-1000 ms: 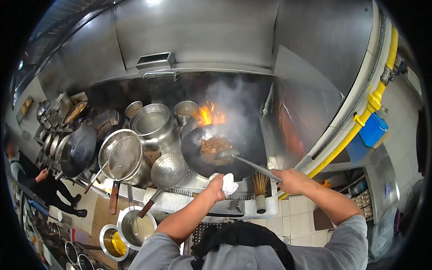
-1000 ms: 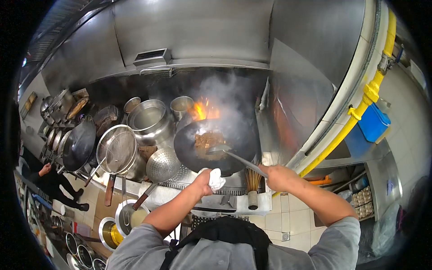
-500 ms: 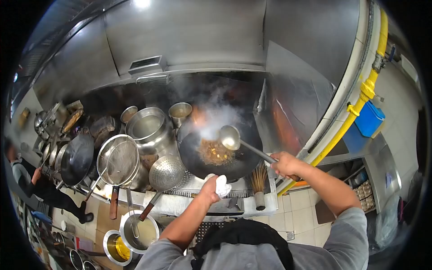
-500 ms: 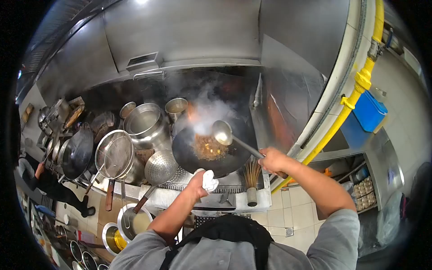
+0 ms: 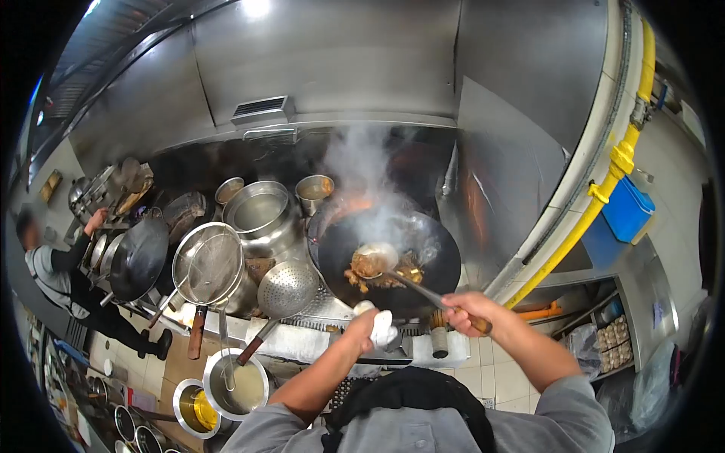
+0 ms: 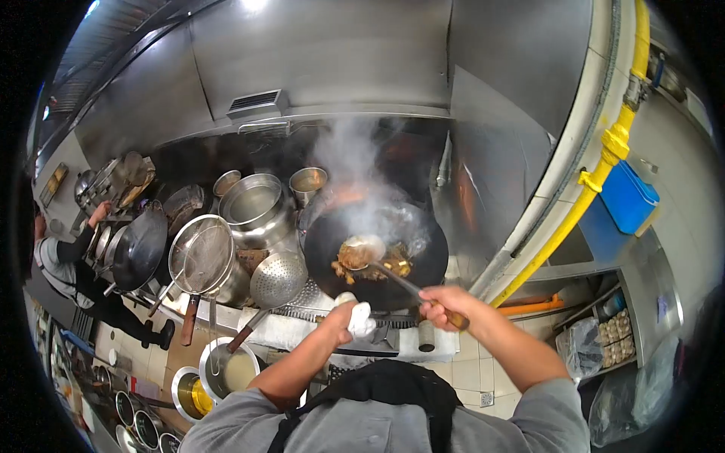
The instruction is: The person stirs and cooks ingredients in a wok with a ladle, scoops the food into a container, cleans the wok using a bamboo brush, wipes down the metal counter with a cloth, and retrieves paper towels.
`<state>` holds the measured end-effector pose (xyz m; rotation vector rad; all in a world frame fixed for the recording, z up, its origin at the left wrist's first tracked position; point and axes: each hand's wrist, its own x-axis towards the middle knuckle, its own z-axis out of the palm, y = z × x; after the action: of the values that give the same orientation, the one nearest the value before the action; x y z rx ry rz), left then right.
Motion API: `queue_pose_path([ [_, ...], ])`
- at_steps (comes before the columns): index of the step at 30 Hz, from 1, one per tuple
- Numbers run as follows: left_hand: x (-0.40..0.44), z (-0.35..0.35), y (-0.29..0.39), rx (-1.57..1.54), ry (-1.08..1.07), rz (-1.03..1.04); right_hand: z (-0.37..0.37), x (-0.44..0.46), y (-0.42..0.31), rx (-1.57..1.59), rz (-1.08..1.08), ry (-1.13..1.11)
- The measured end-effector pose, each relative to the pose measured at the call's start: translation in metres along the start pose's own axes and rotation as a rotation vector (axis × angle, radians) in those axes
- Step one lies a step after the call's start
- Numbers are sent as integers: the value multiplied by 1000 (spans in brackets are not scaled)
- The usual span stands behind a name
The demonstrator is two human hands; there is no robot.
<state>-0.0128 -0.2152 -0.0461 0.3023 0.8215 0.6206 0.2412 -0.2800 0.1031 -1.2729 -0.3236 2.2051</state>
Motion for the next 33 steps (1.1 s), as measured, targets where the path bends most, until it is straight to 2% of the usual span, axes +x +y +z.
queue_pose_path([
  [2, -32, 19, 2, -65, 19, 13, -10, 1, 3, 87, -2, -83],
  [4, -21, 20, 17, -73, -91, -9, -21, 6, 4, 253, 79, -230],
  [6, 2, 25, 31, -105, 44, -12, 5, -7, -6, 351, 57, -174],
  [8, -5, 33, 31, -120, 12, -13, 1, -14, -15, 317, 60, -238],
  [10, -27, 43, 22, -73, -22, -26, 0, -20, -24, 234, 6, -210],
  [12, 13, 14, 18, -93, -64, -19, 11, -21, -27, 148, -55, -118],
  [15, 15, 27, 41, -147, 36, -71, 20, -23, -27, 224, -4, -52],
  [18, 5, 37, 40, -118, -40, -89, 24, -22, -22, 218, 60, -62],
  [21, 72, -24, -9, -148, -37, 76, 26, -9, -12, 370, 158, -97],
  [22, 83, -44, -29, -120, -35, 145, 30, -7, -8, 375, 147, -100],
  [24, 74, -61, -70, 22, 214, 148, 41, -4, -2, 376, 97, -58],
  [26, 36, -66, -94, 179, 220, 166, 51, 7, -3, 314, 43, -56],
  [28, 8, -46, -78, 127, 238, 124, 47, 35, -6, 213, -97, -122],
  [29, 1, -38, -71, 66, 258, 70, 41, 50, -12, 146, -72, -149],
  [30, 6, -37, -61, -62, 149, 161, 37, 61, -9, 151, -70, -148],
  [32, 21, -33, -30, -135, 52, 85, 40, 74, -8, 149, -222, -68],
  [33, 21, -27, -18, -105, 81, 74, 30, 75, -3, 127, -195, -110],
])
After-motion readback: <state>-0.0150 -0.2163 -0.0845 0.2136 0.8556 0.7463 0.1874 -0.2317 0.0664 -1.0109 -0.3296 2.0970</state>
